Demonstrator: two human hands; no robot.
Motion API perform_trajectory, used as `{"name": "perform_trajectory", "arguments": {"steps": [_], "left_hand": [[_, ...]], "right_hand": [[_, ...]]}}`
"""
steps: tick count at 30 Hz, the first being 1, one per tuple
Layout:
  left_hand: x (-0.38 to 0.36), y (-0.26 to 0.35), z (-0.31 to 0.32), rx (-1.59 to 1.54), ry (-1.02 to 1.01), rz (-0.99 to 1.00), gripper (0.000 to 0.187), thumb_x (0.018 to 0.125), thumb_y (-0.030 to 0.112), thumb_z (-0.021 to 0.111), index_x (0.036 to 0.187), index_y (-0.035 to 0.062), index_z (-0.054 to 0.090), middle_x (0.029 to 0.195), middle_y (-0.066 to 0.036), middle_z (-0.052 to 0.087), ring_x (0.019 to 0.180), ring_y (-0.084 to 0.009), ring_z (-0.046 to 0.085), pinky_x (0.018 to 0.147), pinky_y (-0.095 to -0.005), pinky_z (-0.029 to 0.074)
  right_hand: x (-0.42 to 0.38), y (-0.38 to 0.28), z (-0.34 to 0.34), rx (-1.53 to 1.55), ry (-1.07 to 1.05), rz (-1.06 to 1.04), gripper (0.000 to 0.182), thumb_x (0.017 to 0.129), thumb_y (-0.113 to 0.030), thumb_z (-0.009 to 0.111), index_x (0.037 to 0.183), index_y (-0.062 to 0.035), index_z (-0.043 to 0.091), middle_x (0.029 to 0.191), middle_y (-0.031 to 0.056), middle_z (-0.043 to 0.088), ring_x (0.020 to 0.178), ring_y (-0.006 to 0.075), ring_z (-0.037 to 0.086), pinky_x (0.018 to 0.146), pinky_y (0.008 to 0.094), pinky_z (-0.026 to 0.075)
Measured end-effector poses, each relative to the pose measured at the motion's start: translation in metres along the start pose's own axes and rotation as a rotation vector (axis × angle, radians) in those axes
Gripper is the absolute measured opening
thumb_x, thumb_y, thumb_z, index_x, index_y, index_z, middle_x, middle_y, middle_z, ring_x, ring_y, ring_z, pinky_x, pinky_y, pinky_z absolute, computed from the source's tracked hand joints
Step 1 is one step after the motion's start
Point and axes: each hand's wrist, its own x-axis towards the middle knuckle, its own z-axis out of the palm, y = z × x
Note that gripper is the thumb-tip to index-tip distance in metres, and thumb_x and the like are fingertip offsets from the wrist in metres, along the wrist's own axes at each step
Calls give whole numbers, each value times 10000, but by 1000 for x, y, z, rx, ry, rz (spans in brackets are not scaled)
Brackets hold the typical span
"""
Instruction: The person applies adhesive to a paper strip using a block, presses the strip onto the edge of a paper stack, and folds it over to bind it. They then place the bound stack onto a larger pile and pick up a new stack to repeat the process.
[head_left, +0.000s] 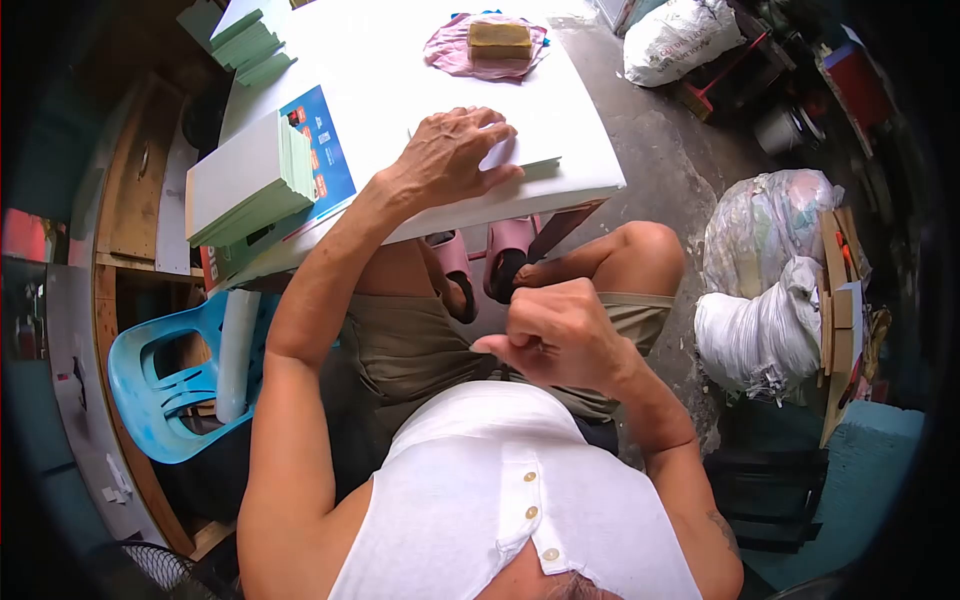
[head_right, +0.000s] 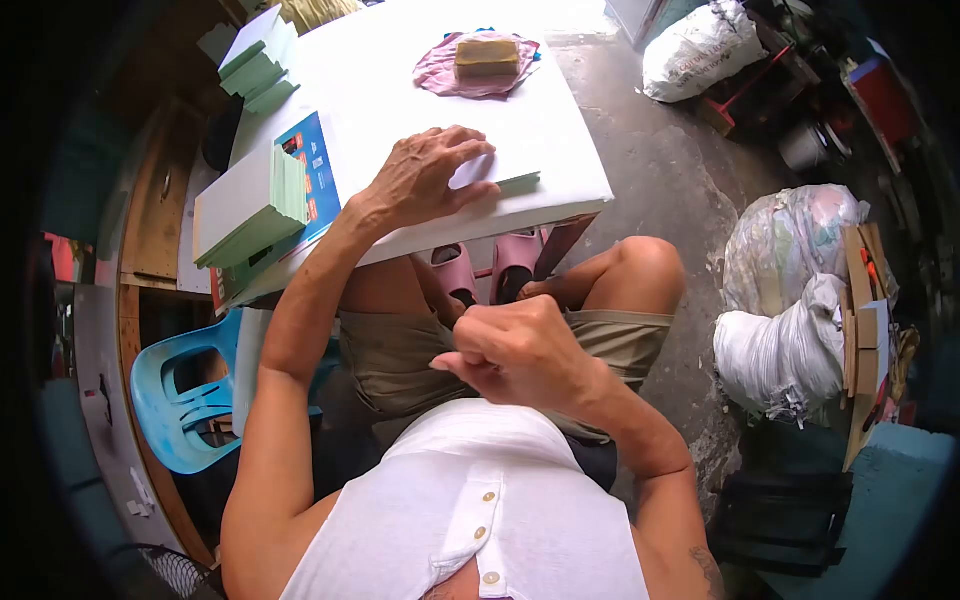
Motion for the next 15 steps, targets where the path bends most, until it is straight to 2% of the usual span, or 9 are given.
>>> {"name": "perform_trajectory", "arguments": {"steps": [3,5,6,9,10,13,14,15], "left_hand": [[-1,-1,-6,-168,-13,-130,365,935,415,710,1092,88,747,1115,-108,736,1011,-322,690,917,-441,546],[-6,-8,-5,-338,45,-165,304,930,368,730,1029,83,766,1041,-102,754,1029,-316,698,923,-439,549],[-7,-13,-6,-416,80,-182,275,927,345,740,997,81,775,1004,-99,763,1038,-313,702,926,-439,550],[-15,-31,22,-534,282,-97,285,900,386,769,936,103,782,1018,-115,760,1035,-319,703,936,-451,534],[-17,-29,20,-540,262,-102,213,889,311,785,920,101,782,1073,-121,763,1091,-310,696,959,-443,531],[-15,-23,20,-532,314,-88,180,892,264,766,902,84,774,1022,-126,762,1052,-305,699,948,-437,532],[-14,-20,12,-584,289,-115,156,886,204,740,897,50,763,964,-116,757,948,-264,708,909,-406,541],[-14,-18,6,-687,273,-202,137,890,175,741,886,38,752,972,-107,756,967,-241,702,915,-389,537]], "right_hand": [[6,20,-10,0,17,54,478,796,-141,865,646,-99,413,540,29,442,427,185,462,418,320,361],[16,26,-23,-42,7,106,479,787,-129,872,642,-96,417,536,32,438,426,178,462,421,307,361],[19,32,-28,-50,-3,111,469,774,-112,885,642,-86,436,532,26,437,429,143,466,423,285,360],[33,47,-31,-16,43,187,449,767,-111,895,646,-78,463,532,14,448,441,112,478,427,266,366],[38,52,-33,-22,37,193,434,762,-101,899,652,-71,480,547,11,479,451,95,491,430,255,371],[54,58,-36,-92,20,170,392,767,-97,894,666,-62,517,572,25,506,445,94,491,426,256,371],[56,62,-35,-92,25,207,312,768,-84,882,713,-54,577,631,44,560,497,128,533,458,277,409],[58,67,-31,-113,60,180,285,764,-79,877,734,-53,594,651,46,576,526,145,549,478,288,427]]}}
